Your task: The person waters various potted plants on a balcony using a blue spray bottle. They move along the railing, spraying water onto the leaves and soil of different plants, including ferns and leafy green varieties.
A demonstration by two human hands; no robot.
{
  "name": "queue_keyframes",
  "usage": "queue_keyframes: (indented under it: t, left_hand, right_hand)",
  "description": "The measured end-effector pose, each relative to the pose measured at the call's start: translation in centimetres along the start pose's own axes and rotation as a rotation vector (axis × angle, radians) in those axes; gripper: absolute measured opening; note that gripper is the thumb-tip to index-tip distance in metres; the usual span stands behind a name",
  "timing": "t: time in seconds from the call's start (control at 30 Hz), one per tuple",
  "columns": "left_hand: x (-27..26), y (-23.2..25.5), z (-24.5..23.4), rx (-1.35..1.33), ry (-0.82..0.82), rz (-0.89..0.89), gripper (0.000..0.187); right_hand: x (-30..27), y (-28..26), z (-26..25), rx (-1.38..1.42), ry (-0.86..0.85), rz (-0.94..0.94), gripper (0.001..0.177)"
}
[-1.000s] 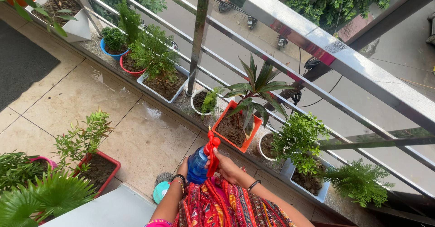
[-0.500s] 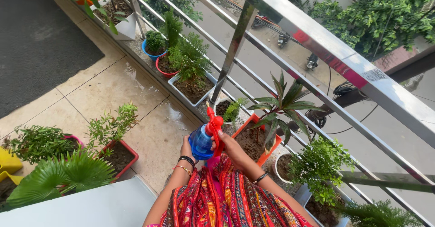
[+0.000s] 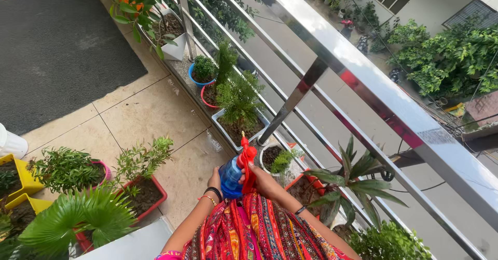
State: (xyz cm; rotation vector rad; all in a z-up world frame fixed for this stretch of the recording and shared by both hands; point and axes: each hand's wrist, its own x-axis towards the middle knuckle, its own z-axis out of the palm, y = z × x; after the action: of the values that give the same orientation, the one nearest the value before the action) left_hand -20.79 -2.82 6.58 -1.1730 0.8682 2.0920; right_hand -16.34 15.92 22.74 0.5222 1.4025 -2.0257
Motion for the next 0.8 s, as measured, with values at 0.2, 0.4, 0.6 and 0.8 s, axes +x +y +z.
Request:
queue_keyframes:
  t: [0.2, 0.4, 0.6, 0.8]
  left_hand:
    - [1.3, 2.0, 1.8, 0.032, -0.003, -0.037, 0.065]
    - [2.3, 3.7, 2.8, 0.100, 0.019, -0.109, 0.065]
    - [3.4, 6.6, 3.4, 0.315, -0.066, -0.175, 0.071]
    - [4.3, 11.0, 3.6, 0.585, -0.117, -0.254, 0.082]
  right_hand:
    - [5.7, 0.4, -2.9, 0.045, -0.074, -0.010, 0.046]
    - [8.4, 2.3, -5.7, 0.132, -0.051, 0.056, 0.051]
    - [11.2, 4.5, -6.5, 0.240, -0.008, 0.026, 0.049]
    - [12.3, 5.2, -2.8, 0.348, 0.166, -0.038, 0.051]
